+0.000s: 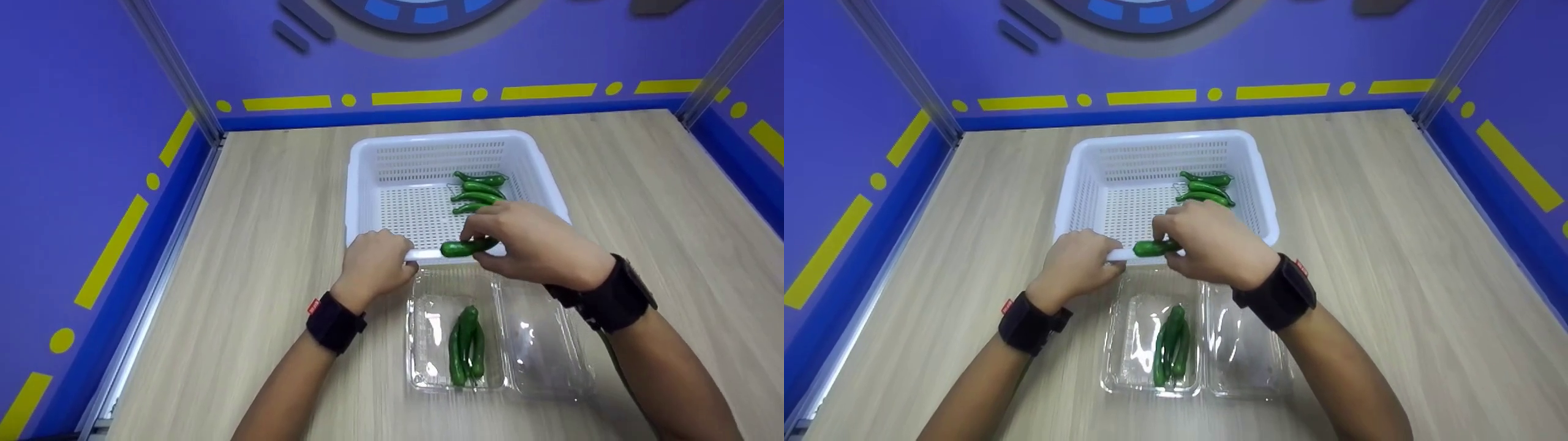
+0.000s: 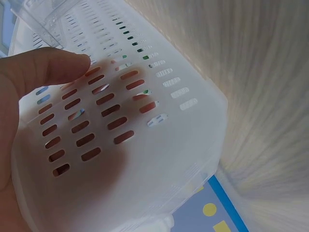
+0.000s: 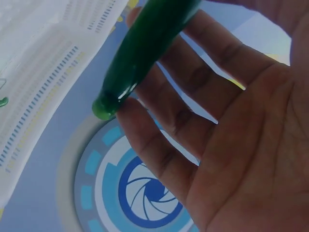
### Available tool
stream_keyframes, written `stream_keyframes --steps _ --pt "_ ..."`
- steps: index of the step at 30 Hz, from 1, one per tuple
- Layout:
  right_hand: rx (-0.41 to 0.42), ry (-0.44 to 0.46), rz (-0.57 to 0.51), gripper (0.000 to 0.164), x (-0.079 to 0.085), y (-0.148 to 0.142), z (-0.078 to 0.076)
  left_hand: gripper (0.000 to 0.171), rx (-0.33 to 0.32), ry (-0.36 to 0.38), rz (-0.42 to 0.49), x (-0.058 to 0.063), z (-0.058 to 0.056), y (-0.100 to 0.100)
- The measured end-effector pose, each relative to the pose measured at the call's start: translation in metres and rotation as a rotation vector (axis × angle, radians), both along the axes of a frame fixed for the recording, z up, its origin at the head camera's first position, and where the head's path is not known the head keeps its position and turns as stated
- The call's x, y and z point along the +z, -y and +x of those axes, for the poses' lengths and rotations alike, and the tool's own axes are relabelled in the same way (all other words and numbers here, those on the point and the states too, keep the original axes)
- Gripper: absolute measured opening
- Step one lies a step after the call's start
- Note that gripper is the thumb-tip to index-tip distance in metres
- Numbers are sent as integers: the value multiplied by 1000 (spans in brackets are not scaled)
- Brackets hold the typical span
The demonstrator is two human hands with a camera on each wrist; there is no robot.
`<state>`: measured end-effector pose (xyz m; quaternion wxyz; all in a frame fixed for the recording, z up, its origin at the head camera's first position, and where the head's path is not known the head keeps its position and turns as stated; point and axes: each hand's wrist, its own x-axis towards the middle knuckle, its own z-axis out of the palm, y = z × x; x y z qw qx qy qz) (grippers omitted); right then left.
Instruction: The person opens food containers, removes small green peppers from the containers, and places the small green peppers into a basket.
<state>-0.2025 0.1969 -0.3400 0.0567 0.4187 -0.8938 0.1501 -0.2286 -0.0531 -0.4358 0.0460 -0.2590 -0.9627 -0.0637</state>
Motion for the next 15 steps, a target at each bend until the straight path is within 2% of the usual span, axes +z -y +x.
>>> stream_keyframes --steps 15 --pt "-91 26 33 12 6 -9 -37 42 -6 -30 -9 1 2 0"
